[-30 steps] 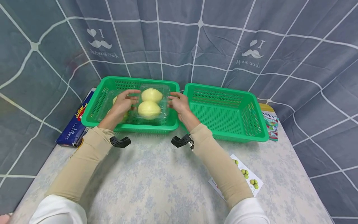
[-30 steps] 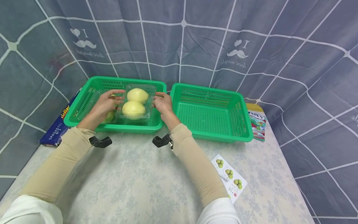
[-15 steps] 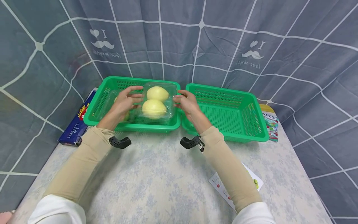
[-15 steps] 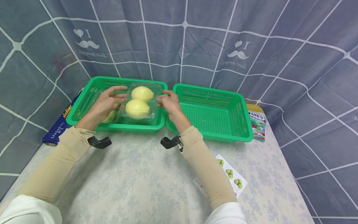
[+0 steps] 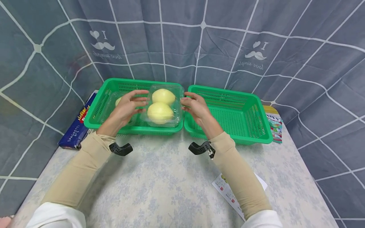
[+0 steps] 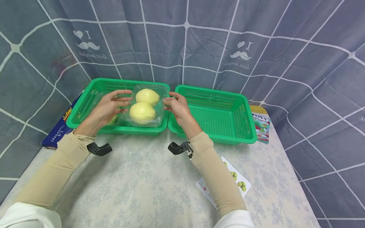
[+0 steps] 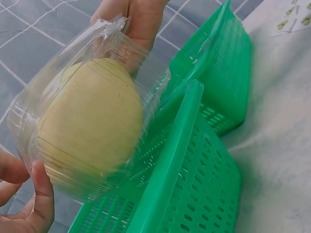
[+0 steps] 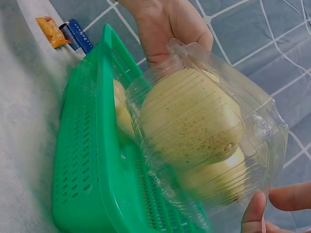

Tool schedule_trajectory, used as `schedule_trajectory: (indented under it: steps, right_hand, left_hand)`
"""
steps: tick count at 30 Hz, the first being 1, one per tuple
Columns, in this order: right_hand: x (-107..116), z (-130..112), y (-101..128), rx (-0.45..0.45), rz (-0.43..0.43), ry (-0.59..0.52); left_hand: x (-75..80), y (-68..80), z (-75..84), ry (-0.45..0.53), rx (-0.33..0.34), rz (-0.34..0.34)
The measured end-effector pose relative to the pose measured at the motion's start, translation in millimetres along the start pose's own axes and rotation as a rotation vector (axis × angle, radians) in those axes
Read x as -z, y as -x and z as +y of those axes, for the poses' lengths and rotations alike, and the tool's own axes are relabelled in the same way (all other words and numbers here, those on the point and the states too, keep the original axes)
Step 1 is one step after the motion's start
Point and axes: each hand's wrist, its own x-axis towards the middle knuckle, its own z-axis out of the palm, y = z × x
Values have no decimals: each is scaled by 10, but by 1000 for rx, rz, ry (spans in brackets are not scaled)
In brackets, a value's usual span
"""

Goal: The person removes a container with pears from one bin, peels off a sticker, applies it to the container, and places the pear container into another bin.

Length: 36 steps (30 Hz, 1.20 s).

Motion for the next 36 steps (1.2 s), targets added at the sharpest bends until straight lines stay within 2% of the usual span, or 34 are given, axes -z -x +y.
schedule_trajectory:
  steps: [6,11,18,22,30,36]
  right_hand:
    - [20,-2,11,-7,-4,-11]
    - [26,9,30,-7,-5,-12]
    - [51,14,111,-38,36,-89]
    - [84,-8,229,-51,43,-157]
    - [213,23,446,-72,-46,-184]
    - [256,114,585,-80,-66,-233]
  left_hand:
    - [-3,5,-4,-3,5,-9]
    - [9,13,-31,44,1,-16]
    - [-28,71,-22,76,9,-62]
    - [-88,155,-12,79,5,-96]
    - [-228,382,-42,119,-22,-107]
    - [-264,462,-87,113,-22,-121]
